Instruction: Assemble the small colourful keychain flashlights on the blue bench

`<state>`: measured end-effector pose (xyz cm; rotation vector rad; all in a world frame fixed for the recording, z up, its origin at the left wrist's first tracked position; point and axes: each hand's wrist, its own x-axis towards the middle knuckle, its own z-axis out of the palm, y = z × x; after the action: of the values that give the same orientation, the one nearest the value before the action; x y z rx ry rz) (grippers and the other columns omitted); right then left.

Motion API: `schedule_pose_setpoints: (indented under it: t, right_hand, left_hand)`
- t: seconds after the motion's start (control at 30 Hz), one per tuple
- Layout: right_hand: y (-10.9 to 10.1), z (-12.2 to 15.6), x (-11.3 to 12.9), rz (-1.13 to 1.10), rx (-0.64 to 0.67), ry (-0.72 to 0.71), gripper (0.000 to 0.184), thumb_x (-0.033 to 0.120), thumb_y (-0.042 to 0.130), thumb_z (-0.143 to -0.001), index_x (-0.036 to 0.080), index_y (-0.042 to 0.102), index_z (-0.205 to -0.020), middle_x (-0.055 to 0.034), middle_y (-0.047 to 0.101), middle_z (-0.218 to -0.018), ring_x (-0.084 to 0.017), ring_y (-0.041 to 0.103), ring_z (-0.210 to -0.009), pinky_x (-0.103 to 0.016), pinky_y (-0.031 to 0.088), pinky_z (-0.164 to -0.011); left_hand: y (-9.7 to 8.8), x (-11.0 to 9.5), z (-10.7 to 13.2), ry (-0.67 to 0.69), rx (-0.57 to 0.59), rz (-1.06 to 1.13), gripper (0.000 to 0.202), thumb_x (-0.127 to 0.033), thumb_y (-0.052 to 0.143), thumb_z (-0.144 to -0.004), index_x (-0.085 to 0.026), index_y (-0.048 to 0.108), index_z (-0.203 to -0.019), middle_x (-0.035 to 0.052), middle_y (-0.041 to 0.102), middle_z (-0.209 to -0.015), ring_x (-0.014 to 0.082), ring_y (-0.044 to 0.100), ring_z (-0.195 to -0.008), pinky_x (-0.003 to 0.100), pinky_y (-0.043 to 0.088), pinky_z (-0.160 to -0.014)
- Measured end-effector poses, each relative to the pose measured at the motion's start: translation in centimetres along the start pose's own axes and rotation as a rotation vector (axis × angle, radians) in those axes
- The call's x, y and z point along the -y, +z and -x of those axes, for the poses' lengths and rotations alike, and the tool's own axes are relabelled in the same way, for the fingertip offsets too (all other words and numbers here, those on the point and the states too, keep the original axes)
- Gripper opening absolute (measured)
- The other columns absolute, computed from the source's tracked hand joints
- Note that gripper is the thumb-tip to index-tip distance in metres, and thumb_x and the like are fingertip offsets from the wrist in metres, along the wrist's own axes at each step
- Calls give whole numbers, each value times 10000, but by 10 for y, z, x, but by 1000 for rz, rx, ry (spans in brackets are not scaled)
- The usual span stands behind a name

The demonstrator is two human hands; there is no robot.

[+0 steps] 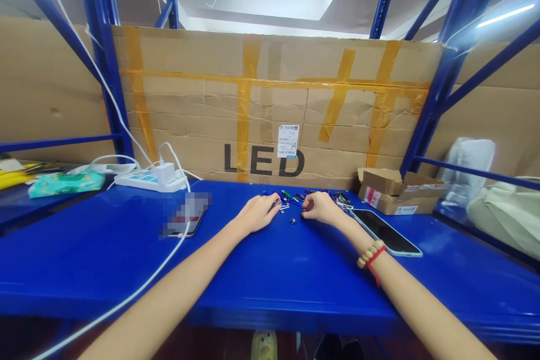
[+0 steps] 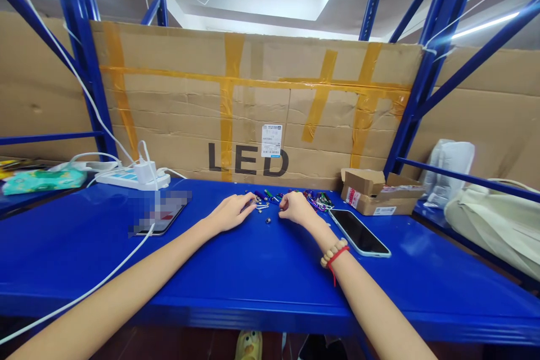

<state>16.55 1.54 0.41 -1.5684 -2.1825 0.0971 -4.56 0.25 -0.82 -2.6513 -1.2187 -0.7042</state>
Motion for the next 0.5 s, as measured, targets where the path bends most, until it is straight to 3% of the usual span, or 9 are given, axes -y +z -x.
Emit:
schedule_pose_setpoints:
  t: [0.13,0.37,0.5]
  right_hand:
    - [4,-2,-1,-48,-17,-28,151,101,667,-581,124,677,-729,-48,690,-689,-151,628,-636,-206,458,-582]
    - [8,-1,1,-130,16,-66,240,366,681,-671,134,707,-728,-36,648,-527,-145,589,-479,-226,435,-527]
    - [10,-3,-1,-135,-24,-91,258,347,651,-713,121,705,-826,-37,657,-579,-142,600,-498,-225,440,-549]
  left_hand:
    - [2,-1,2,-12,31,-24,244,-338,301,-910,-195,487,-977,83,667,-947,228,630,-868,320,451,-750]
    - [3,-8,4,-24,66,-84,297,-348,247,-920,-187,464,-1043,93,668,-926,230,638,-858,321,457,-736]
    - [3,-13,5,-15,101,-129,351,-372,239,-917,-169,448,-1112,111,674,-884,251,650,-821,332,463,-706]
